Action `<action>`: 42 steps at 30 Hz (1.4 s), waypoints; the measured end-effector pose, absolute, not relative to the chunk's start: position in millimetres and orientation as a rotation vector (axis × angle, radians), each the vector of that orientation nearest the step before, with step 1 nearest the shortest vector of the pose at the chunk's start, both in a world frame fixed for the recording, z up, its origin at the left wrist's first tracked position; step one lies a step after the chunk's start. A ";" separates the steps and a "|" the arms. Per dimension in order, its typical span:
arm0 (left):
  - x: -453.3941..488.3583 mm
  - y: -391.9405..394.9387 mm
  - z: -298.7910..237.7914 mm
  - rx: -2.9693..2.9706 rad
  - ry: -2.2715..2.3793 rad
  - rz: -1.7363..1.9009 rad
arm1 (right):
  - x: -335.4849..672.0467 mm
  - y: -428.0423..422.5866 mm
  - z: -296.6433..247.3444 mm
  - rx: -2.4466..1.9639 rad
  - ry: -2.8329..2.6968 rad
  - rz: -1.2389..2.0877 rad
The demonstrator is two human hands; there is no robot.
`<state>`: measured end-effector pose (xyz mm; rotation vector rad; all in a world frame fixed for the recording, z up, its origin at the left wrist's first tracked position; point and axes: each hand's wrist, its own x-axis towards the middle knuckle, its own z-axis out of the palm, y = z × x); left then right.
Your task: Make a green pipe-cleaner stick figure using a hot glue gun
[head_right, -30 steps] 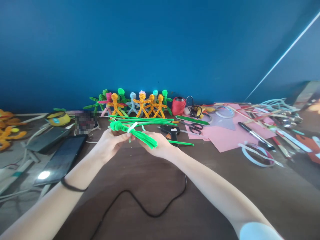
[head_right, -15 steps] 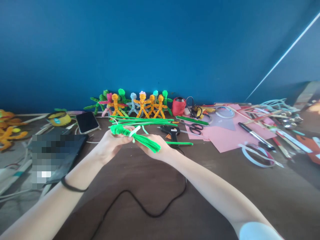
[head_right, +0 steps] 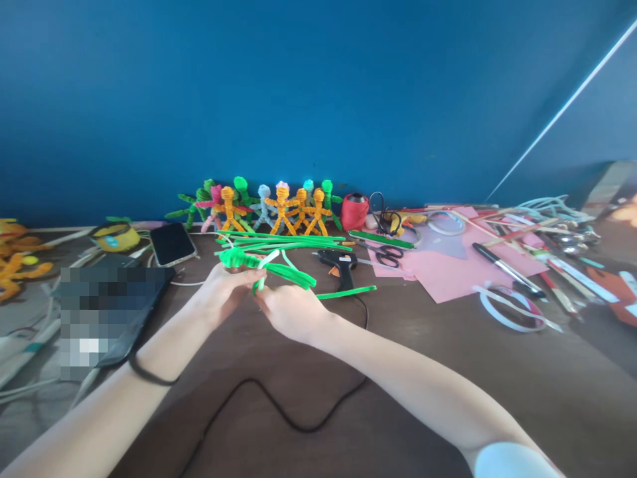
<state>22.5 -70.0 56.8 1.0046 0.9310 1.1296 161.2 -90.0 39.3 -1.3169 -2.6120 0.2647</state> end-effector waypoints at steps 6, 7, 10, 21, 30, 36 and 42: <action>17.9 -63.3 53.8 0.963 0.984 1.159 | 165.1 -92.6 50.6 -1.281 -2.656 0.301; 16.7 -61.6 53.0 0.958 0.973 1.159 | 166.1 -92.1 52.9 -1.281 -2.652 0.313; 12.5 -56.9 51.2 0.953 0.983 1.196 | 169.8 -89.5 58.3 -1.273 -2.600 0.367; 5.8 -54.0 50.8 0.993 1.070 1.134 | 190.9 -77.8 70.7 -1.201 -2.401 0.563; 7.9 -52.5 48.6 0.828 0.932 1.151 | 187.2 -79.7 66.3 -1.268 -2.466 0.553; 16.1 -58.3 49.8 0.686 0.886 1.285 | 178.2 -86.4 61.2 -1.319 -2.413 0.508; 18.9 -59.4 55.5 0.569 0.886 1.190 | 173.7 -82.3 46.4 -1.290 -2.396 0.526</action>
